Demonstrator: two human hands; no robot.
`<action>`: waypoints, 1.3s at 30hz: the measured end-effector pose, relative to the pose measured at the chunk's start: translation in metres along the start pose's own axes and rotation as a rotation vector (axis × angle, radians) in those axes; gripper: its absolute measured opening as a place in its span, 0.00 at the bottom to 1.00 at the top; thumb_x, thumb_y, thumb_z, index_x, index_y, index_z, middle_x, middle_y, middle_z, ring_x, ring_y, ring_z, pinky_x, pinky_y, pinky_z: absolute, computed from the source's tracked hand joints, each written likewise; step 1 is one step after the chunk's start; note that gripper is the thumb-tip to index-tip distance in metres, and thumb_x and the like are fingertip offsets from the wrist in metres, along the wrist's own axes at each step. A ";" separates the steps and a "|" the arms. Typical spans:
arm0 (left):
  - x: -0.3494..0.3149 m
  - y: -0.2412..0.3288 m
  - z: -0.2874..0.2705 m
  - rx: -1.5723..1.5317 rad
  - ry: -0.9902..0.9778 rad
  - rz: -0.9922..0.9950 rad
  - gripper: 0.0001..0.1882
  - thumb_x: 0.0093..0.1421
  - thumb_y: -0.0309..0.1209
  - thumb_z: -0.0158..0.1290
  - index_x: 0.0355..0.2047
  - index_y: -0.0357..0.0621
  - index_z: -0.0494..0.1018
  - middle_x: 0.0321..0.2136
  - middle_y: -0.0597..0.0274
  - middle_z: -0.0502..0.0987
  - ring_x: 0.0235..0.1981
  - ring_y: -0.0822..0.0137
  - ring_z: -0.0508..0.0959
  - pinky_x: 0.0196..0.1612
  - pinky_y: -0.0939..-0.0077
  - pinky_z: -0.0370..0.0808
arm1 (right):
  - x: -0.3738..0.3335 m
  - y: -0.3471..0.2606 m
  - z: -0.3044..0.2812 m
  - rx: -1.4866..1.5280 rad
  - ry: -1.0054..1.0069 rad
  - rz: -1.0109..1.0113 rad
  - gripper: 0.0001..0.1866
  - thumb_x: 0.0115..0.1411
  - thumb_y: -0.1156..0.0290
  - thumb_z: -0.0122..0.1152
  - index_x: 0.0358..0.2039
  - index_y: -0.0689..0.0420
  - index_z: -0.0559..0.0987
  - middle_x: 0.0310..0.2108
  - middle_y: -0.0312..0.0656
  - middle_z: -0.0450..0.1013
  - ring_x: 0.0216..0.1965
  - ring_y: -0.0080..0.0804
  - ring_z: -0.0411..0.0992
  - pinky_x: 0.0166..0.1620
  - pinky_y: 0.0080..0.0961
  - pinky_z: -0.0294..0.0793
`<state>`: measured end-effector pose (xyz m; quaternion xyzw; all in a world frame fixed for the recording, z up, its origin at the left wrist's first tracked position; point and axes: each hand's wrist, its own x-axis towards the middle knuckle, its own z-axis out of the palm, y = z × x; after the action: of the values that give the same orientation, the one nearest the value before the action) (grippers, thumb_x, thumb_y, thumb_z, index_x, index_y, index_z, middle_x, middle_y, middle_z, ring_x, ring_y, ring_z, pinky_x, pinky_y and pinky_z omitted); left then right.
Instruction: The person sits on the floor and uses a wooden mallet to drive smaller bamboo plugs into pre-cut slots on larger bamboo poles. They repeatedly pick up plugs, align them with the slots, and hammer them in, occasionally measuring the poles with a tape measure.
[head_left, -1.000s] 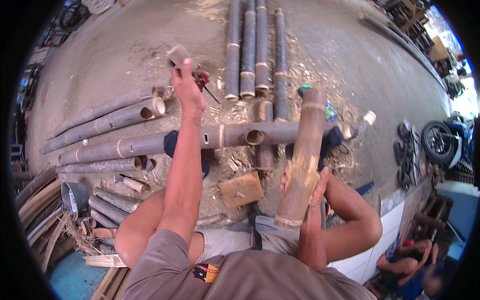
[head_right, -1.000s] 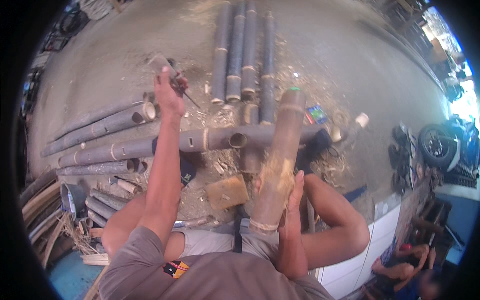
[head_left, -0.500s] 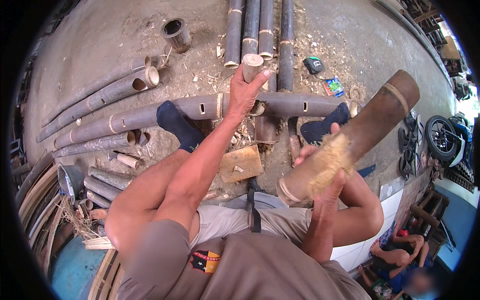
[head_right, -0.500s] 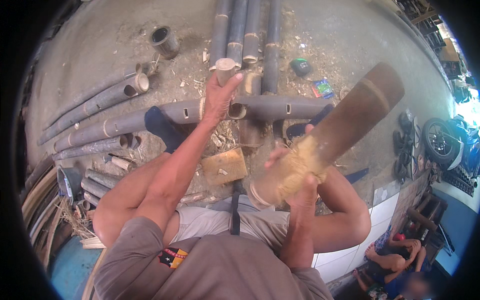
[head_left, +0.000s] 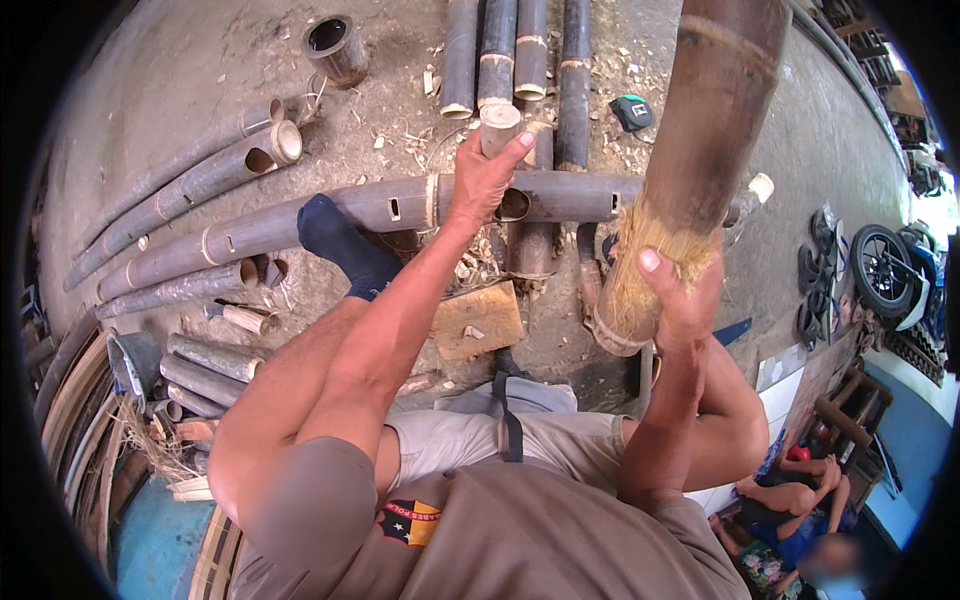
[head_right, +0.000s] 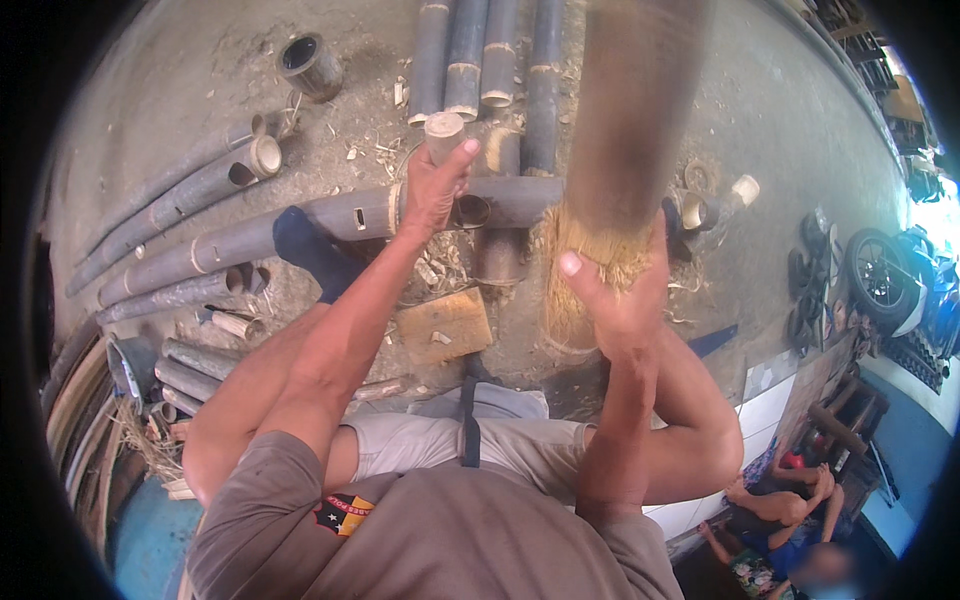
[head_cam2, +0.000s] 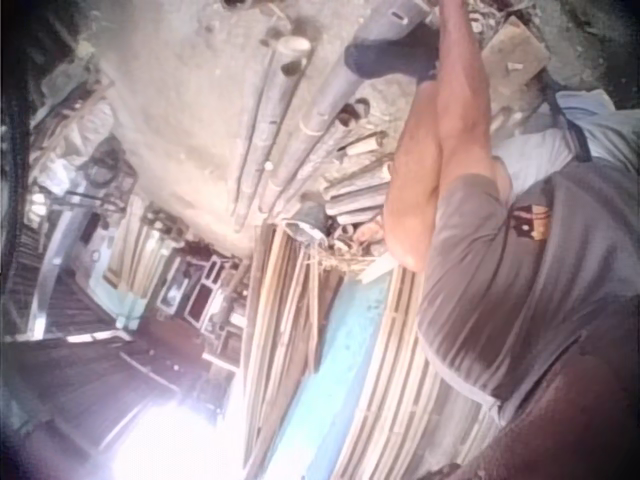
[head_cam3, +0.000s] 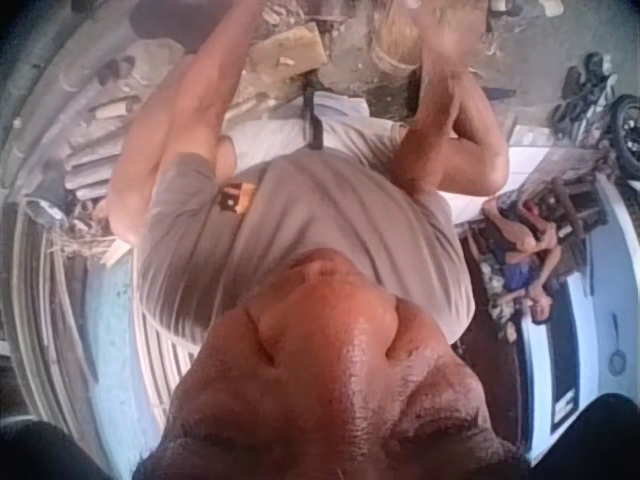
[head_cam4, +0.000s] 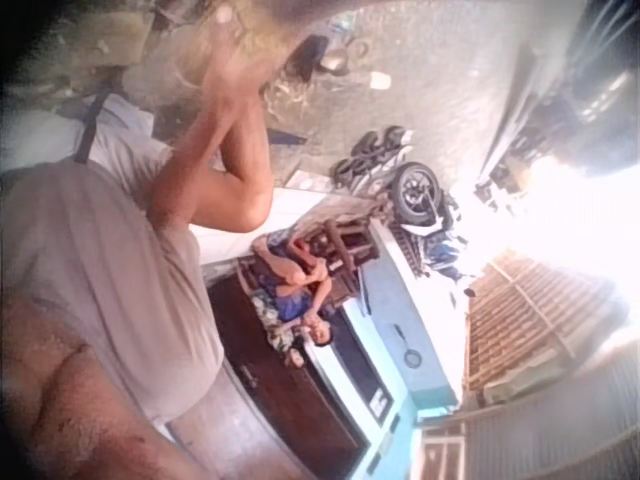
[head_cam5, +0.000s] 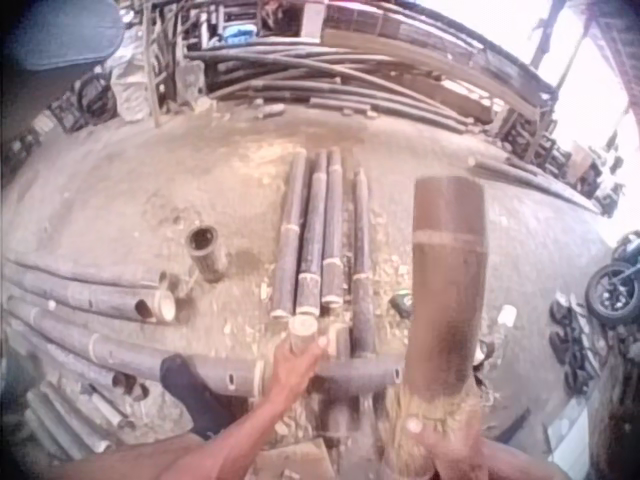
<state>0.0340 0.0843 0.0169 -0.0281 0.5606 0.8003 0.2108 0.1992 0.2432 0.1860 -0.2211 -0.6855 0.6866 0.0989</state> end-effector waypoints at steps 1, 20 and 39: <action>0.000 0.001 0.000 -0.007 0.005 -0.005 0.20 0.62 0.43 0.70 0.41 0.44 0.75 0.24 0.73 0.72 0.19 0.83 0.67 0.20 0.84 0.64 | 0.005 -0.005 0.003 -0.034 0.018 -0.026 0.42 0.56 0.69 0.78 0.67 0.64 0.65 0.55 0.45 0.75 0.54 0.33 0.75 0.59 0.33 0.74; -0.004 -0.009 -0.007 0.047 0.108 -0.034 0.17 0.61 0.33 0.71 0.45 0.40 0.80 0.35 0.68 0.82 0.34 0.77 0.78 0.38 0.76 0.76 | 0.122 -0.079 0.064 -0.957 -0.222 -0.328 0.46 0.58 0.48 0.71 0.71 0.54 0.64 0.37 0.54 0.84 0.40 0.56 0.84 0.43 0.48 0.84; -0.052 -0.037 -0.038 0.339 -0.141 0.146 0.21 0.58 0.32 0.73 0.48 0.39 0.80 0.42 0.66 0.85 0.43 0.75 0.81 0.51 0.74 0.78 | 0.000 -0.026 0.051 -0.854 -0.128 -0.379 0.58 0.52 0.53 0.77 0.78 0.43 0.54 0.48 0.65 0.79 0.46 0.63 0.81 0.47 0.53 0.82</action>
<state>0.0877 0.0440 -0.0152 0.1045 0.6719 0.7075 0.1926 0.1725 0.1984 0.2095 -0.0701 -0.9397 0.3250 0.0801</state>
